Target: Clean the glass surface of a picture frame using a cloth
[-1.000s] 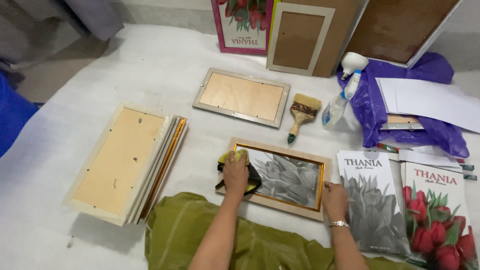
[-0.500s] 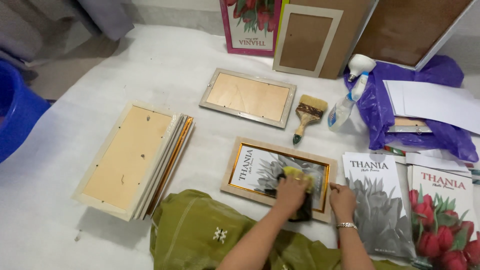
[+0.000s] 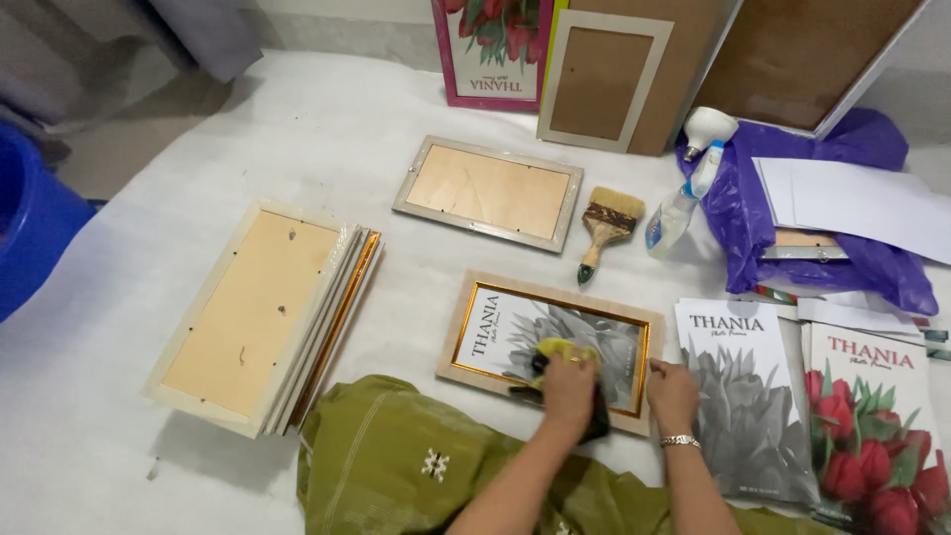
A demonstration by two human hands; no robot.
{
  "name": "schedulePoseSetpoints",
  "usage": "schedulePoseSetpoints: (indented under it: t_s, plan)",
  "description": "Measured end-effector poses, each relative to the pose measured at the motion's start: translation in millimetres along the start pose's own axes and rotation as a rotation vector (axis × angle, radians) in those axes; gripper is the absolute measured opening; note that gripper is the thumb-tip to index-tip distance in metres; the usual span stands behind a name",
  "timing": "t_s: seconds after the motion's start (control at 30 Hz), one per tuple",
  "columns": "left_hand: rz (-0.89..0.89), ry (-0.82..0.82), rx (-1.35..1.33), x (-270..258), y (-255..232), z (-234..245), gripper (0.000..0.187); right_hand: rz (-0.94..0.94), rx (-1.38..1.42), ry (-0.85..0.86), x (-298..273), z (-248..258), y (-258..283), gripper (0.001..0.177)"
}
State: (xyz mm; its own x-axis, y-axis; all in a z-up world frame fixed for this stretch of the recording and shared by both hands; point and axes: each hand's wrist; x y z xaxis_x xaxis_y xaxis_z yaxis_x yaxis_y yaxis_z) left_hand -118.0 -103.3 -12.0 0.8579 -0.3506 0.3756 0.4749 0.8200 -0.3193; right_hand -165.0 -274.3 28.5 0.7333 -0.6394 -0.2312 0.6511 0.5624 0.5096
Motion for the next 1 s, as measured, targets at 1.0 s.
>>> schedulePoseSetpoints:
  t_s: [1.0]
  plan:
    - [-0.320, 0.033, -0.077, -11, -59, -8, 0.014, 0.046, -0.024, -0.011, 14, -5, -19, 0.040]
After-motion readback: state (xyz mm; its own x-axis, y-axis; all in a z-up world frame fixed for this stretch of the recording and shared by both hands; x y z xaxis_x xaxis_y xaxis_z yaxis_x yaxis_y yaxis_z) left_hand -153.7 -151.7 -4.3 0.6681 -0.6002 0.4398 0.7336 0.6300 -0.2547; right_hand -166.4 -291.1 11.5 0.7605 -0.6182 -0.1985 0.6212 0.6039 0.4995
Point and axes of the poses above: each hand's wrist, its own x-axis towards the middle knuckle, its own z-axis out of the back of the hand, y = z × x, and after that the axes turned 1 degree about z, right-handed
